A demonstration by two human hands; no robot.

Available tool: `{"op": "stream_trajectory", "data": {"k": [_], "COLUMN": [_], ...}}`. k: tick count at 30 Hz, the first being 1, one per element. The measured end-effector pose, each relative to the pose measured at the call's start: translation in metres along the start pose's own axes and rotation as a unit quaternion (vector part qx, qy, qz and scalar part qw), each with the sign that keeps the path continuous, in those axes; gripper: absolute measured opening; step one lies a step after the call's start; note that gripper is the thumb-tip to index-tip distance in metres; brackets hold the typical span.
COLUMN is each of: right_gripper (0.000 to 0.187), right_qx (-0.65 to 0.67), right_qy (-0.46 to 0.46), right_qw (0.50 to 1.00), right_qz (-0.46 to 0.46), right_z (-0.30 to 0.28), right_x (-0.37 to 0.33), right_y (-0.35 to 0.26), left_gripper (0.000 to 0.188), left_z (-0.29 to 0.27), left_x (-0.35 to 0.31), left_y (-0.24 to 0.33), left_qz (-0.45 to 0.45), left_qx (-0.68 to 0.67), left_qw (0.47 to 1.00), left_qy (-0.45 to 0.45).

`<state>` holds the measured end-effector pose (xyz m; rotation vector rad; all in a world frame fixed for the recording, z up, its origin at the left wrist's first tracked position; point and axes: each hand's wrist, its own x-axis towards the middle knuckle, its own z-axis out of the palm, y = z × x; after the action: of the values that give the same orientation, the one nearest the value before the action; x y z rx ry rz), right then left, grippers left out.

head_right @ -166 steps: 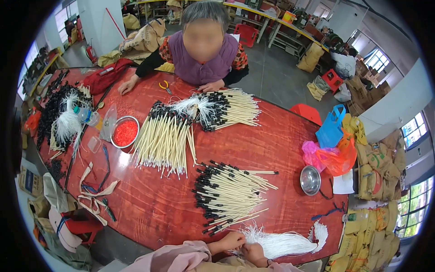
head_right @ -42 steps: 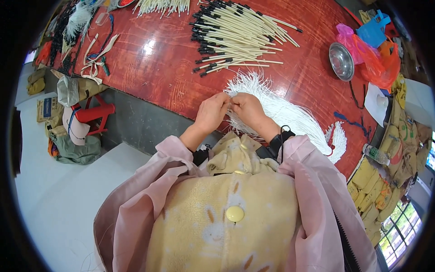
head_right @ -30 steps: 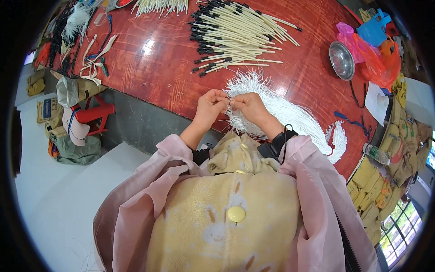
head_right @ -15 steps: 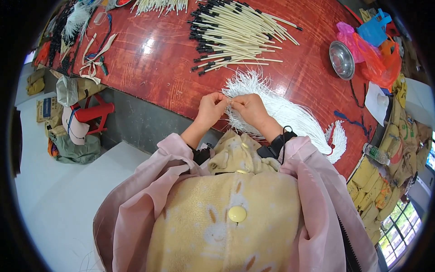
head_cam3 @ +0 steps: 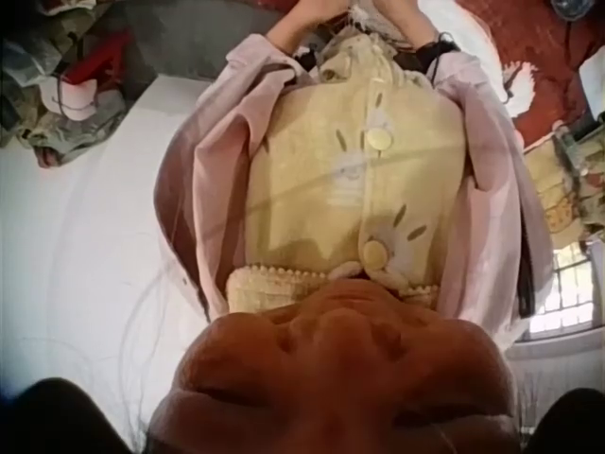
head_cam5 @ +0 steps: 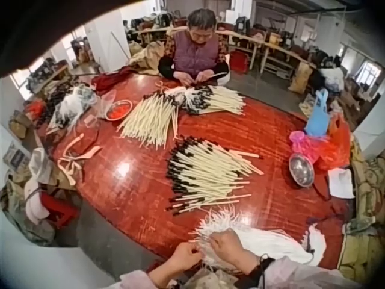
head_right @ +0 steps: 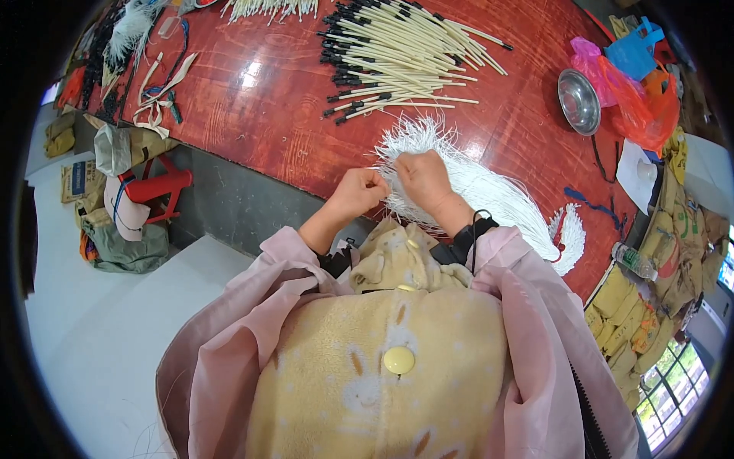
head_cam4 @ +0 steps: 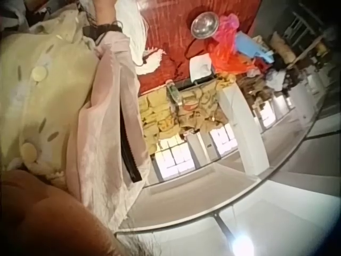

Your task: The person ties bundles of white fibers by hand, then picks up a large bunch and separates them into smaller strands before holding the bundle up.

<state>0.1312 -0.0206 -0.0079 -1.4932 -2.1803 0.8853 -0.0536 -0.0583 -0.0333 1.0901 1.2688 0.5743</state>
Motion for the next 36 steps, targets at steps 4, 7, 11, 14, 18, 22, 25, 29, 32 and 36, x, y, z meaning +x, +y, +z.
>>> {"op": "stream_trajectory", "data": {"k": [4, 7, 11, 14, 18, 22, 25, 29, 32, 36], "right_gripper": [0.016, 0.014, 0.014, 0.017, 0.019, 0.023, 0.021, 0.019, 0.017, 0.018], "right_qx": [0.043, 0.060, 0.056, 0.051, 0.053, 0.052, 0.030, 0.012, 0.067, 0.182], "right_qy": [0.005, 0.013, 0.024, 0.026, 0.038, -0.001, -0.010, -0.051, -0.056, -0.070], "right_qw": [0.997, 0.996, 0.997, 0.997, 0.997, 0.997, 0.999, 0.999, 0.995, 0.975], "right_qz": [0.071, 0.066, 0.043, 0.053, 0.050, 0.054, 0.013, 0.006, 0.049, 0.110], "right_z": [-0.009, -0.012, -0.011, -0.011, -0.018, -0.020, -0.017, -0.013, -0.013, -0.006], "right_x": [0.005, 0.006, -0.001, -0.002, -0.005, -0.015, -0.019, -0.016, -0.016, -0.018], "right_y": [0.011, 0.003, -0.011, -0.013, -0.003, -0.005, -0.012, -0.003, 0.001, 0.009], "left_gripper": [0.012, 0.018, 0.027, 0.028, 0.027, 0.024, 0.022, 0.016, 0.011, 0.005], "left_z": [-0.008, -0.020, -0.004, 0.013, 0.022, 0.016, 0.014, 0.015, 0.015, 0.013], "left_x": [-0.009, -0.010, -0.009, -0.008, 0.002, 0.004, 0.002, 0.007, 0.009, 0.003], "left_y": [0.011, 0.018, 0.019, 0.032, 0.018, 0.018, 0.021, 0.001, 0.002, 0.010], "left_qz": [-0.097, -0.115, 0.059, 0.050, 0.118, 0.156, 0.138, 0.096, 0.096, -0.067], "left_qx": [-0.049, 0.046, 0.289, 0.327, 0.378, 0.364, 0.289, 0.101, -0.026, -0.235], "left_qw": [0.994, 0.983, 0.932, 0.927, 0.904, 0.907, 0.941, 0.987, 0.992, 0.969], "left_qy": [-0.025, 0.138, 0.211, 0.174, 0.162, 0.143, 0.113, 0.077, 0.074, 0.024]}}
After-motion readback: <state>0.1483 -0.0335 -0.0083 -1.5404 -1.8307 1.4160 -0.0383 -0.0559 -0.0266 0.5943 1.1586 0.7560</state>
